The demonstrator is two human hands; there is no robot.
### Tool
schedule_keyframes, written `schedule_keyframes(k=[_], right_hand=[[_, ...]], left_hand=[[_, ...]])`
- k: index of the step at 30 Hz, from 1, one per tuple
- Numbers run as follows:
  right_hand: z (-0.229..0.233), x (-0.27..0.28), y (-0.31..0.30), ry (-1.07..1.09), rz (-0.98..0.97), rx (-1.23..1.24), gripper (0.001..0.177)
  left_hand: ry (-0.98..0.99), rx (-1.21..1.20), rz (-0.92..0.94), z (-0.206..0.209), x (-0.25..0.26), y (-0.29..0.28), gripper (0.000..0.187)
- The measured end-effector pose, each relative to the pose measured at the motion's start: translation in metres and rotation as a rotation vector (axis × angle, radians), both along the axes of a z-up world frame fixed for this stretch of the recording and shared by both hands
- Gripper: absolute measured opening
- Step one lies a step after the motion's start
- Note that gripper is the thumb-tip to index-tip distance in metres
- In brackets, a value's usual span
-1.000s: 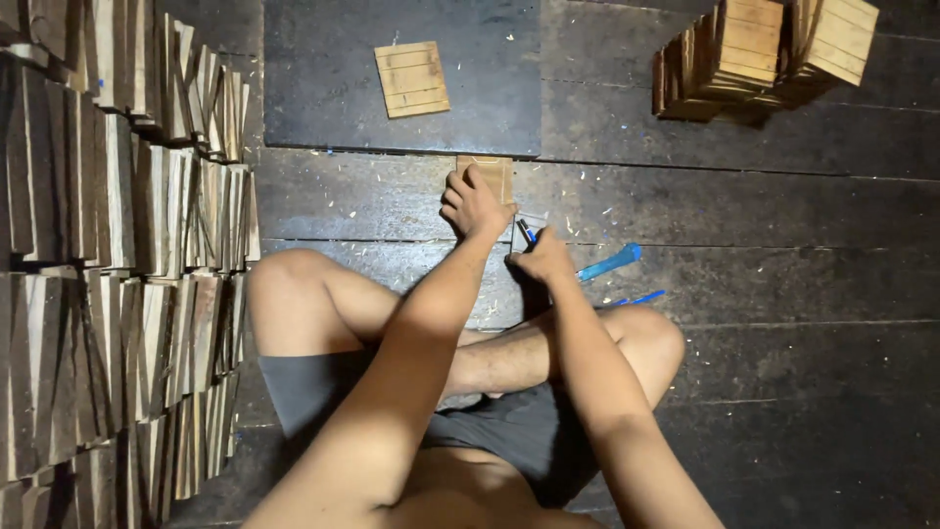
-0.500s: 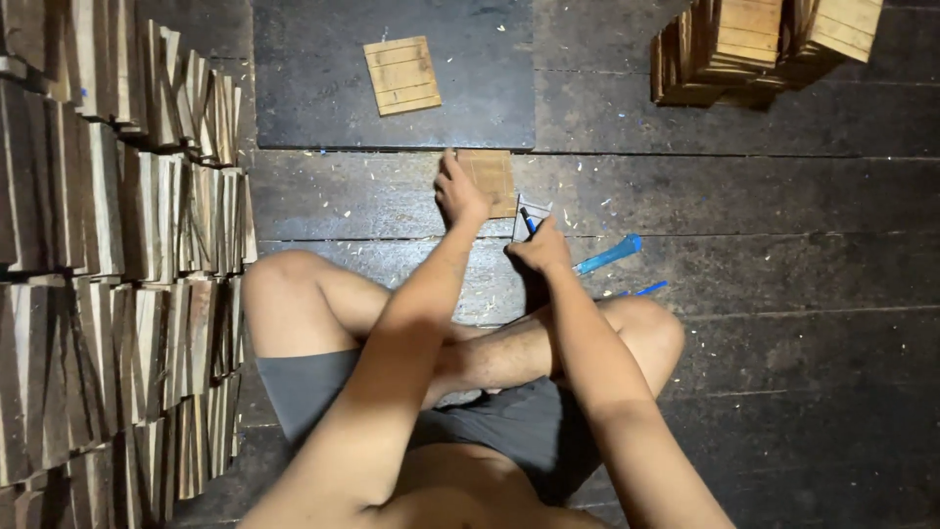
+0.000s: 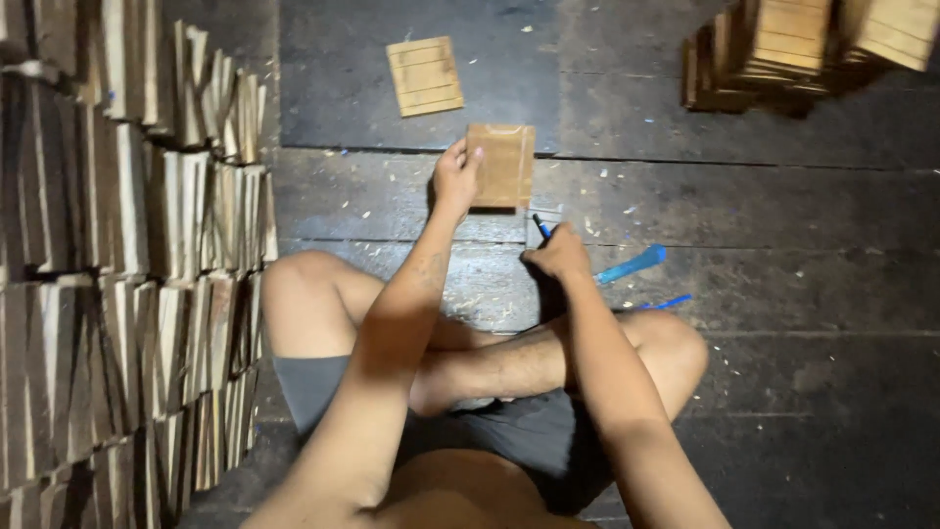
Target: The person sits on the floor and uses a pen to draw lines on small rectangular wooden pieces. They handle the pieces one at a time, marking them and stacking them into a pile. The person also sharpens the pen during the process.
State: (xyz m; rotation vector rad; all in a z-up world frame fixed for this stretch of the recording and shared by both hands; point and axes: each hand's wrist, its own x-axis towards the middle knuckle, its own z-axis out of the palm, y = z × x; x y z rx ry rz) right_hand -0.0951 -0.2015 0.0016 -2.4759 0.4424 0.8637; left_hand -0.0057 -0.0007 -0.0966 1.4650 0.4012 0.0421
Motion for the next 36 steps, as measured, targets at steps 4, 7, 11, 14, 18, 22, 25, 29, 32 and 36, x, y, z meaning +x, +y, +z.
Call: schedule_keyframes(k=[4, 7, 11, 14, 18, 22, 25, 29, 32, 36], right_hand=[[0.033, 0.001, 0.011, 0.016, 0.018, -0.019, 0.084], [0.041, 0.016, -0.009, -0.007, -0.047, 0.01, 0.083], [0.005, 0.067, -0.084, -0.544, -0.045, -0.105, 0.053], [0.004, 0.123, -0.156, -0.968, 0.001, -0.263, 0.048], [0.031, 0.205, -0.229, -1.104, -0.211, -0.289, 0.074], [-0.004, 0.263, -0.292, -0.966, -0.418, -0.278, 0.074], [-0.022, 0.285, -0.312, -0.961, -0.44, -0.371, 0.1], [-0.01, 0.285, -0.316, -1.092, -0.435, -0.337, 0.063], [-0.003, 0.283, -0.318, -1.086, -0.428, -0.324, 0.06], [-0.001, 0.286, -0.336, -0.931, -0.391, -0.315, 0.102]], left_hand=[[0.0, 0.029, 0.054, 0.025, 0.021, 0.025, 0.048], [0.027, 0.141, 0.071, 0.024, 0.062, 0.043, 0.05], [0.045, 0.485, 0.271, -0.004, 0.146, 0.079, 0.04], [0.093, 0.614, 0.31, -0.007, 0.182, 0.103, 0.016], [0.396, 0.856, 0.081, 0.044, 0.175, 0.105, 0.08], [0.362, 0.883, 0.05, 0.077, 0.137, 0.082, 0.085], [0.161, 0.945, 0.028, 0.06, 0.093, 0.078, 0.082], [0.234, 0.799, -0.057, 0.088, 0.016, 0.071, 0.067], [0.356, 0.76, -0.105, 0.115, -0.025, 0.074, 0.063], [0.34, 0.768, -0.122, 0.124, -0.055, 0.084, 0.058]])
